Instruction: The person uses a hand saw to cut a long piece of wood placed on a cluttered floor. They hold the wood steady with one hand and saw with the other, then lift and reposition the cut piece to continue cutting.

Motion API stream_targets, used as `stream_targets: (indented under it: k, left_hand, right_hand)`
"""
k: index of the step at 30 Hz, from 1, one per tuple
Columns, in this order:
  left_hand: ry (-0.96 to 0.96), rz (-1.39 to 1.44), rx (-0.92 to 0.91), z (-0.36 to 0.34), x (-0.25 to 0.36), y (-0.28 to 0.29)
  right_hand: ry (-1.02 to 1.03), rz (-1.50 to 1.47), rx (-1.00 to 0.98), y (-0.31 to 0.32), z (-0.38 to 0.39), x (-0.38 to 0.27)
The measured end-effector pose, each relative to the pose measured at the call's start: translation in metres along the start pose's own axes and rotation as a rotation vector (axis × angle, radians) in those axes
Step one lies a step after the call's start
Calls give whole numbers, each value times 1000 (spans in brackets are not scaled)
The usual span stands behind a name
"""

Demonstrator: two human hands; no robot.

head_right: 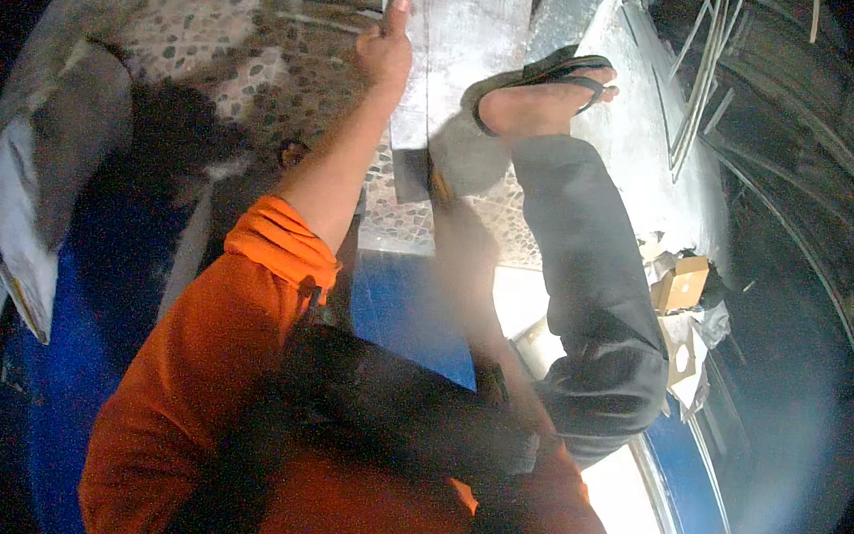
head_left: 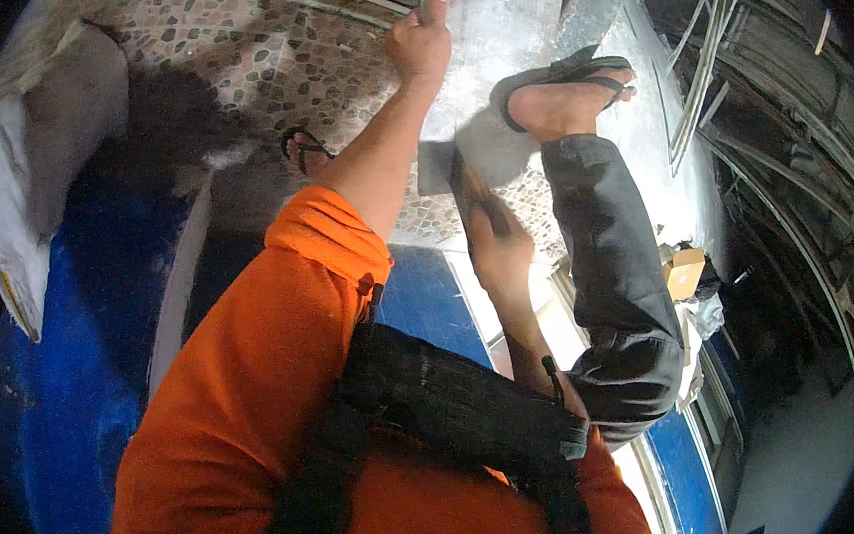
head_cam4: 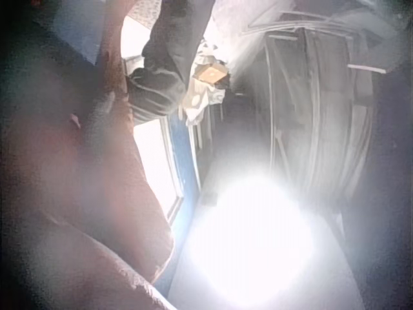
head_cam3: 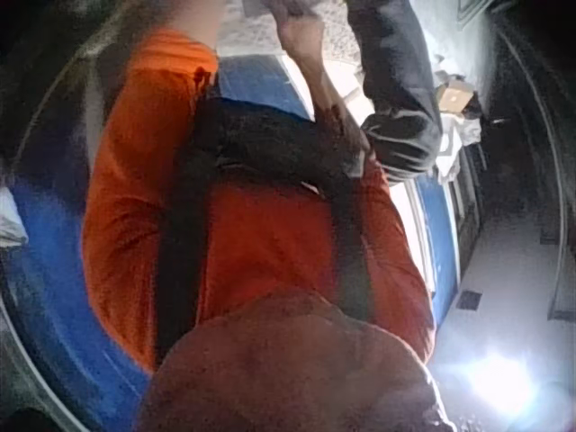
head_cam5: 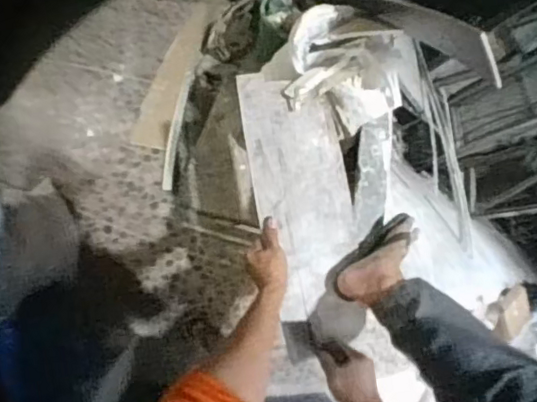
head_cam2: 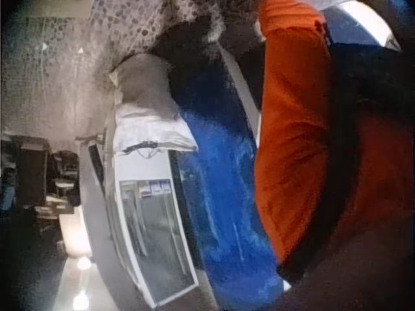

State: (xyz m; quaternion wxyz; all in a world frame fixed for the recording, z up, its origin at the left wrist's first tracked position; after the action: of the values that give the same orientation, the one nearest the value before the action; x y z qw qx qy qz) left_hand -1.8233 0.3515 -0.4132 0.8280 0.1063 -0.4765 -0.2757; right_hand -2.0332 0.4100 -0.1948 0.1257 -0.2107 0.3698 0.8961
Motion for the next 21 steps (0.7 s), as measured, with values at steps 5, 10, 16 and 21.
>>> stream_targets:
  k: [5,10,16,21]
  left_hand:
    - [-27,5,-37,-11,-12,8]
    - [2,15,-28,-11,-10,14]
    - [-11,47,-26,13,-3,12]
    - [-15,24,19,2,-13,24]
  right_hand:
    - [-123,-99,5,19,42,-11]
    - [-265,-347,81,76,169,-14]
    - [-41,-123,-1,-10,0,11]
    - [-223,-222,-80,55,108,-3]
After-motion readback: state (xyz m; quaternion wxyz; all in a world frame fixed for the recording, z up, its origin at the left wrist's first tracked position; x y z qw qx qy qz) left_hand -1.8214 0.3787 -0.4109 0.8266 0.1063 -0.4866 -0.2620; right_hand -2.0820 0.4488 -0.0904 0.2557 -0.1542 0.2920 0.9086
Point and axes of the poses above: each hand's wrist, its own z-axis away from the middle knuckle, its own y-axis out of the back of the hand, x = y × z, the point moved 2 cm from there along -z, towards the middle knuckle, and after that the axes turned 15 degrees about -z, right-handed, at the moved point
